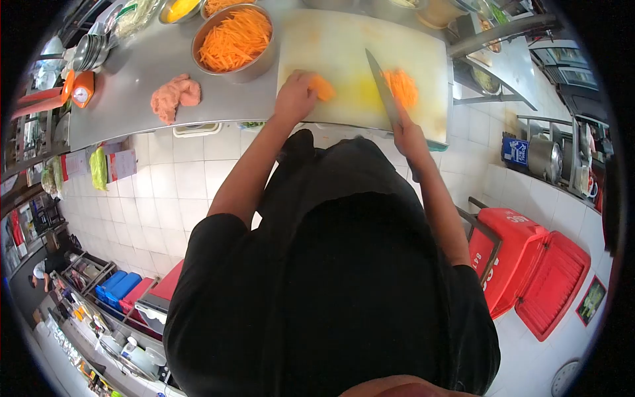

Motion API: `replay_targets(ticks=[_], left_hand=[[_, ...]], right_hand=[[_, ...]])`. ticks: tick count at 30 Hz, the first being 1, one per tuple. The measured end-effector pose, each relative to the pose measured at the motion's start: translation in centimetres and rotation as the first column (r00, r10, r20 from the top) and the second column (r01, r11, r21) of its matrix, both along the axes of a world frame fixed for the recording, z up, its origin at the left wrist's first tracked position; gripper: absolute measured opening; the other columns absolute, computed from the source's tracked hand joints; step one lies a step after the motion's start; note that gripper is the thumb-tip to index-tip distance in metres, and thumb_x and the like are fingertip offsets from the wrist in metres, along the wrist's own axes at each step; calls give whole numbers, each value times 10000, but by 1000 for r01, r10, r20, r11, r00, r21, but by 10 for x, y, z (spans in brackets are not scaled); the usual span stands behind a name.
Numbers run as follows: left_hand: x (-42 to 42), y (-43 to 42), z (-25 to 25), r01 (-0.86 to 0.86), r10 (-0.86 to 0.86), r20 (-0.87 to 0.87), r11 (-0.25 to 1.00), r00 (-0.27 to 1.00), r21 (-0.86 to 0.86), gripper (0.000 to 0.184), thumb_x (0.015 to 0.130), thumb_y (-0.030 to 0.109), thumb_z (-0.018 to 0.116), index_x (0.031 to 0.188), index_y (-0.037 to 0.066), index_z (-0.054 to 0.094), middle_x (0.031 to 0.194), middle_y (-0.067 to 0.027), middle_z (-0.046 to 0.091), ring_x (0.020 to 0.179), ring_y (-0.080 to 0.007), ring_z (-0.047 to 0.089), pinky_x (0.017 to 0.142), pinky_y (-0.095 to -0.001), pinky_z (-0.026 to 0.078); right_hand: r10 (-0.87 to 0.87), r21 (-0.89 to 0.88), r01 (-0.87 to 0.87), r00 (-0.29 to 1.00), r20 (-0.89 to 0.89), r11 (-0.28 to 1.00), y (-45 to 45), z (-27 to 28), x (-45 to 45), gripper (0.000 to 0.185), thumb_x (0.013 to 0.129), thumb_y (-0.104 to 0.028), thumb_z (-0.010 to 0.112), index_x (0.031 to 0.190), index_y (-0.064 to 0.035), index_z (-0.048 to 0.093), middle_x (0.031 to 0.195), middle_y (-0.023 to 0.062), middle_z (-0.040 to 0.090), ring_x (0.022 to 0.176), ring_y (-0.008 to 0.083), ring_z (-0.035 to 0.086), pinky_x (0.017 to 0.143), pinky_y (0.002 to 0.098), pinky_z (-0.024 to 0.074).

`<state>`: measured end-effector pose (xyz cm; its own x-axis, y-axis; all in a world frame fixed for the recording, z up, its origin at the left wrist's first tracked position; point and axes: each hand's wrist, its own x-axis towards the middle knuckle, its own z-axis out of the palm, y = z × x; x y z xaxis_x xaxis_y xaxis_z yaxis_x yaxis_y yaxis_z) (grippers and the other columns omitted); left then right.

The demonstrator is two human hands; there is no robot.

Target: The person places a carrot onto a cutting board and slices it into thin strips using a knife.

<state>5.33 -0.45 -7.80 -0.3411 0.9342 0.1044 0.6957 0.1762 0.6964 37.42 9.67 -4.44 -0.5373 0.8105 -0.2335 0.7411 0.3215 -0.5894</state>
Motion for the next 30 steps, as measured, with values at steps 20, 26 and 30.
replay_targets(ticks=[20,26,30], left_hand=[[-12,-4,14,112,-100,126,990,987,-89,279,817,141,711,1056,31,620,1030,-181,599,1035,-396,614,894,-466,517],[-22,-38,4,204,-200,-112,979,973,26,228,786,45,666,1005,56,605,1001,-149,610,1009,-380,605,883,-465,514],[-23,-56,12,265,-240,-201,958,950,110,250,763,43,672,1002,77,603,1028,-133,613,1028,-359,608,896,-463,516]], right_hand=[[-42,46,42,999,-12,998,-9,-5,-1,721,979,-93,510,1635,-255,259,951,366,669,870,547,660,791,575,516],[-43,2,43,995,90,999,-6,0,-4,680,1008,-130,510,1628,-260,262,1061,366,666,971,561,643,855,581,511],[-16,-19,18,996,87,1000,-5,1,-4,669,1017,-146,514,1627,-263,263,1093,353,670,982,563,640,861,585,509]])
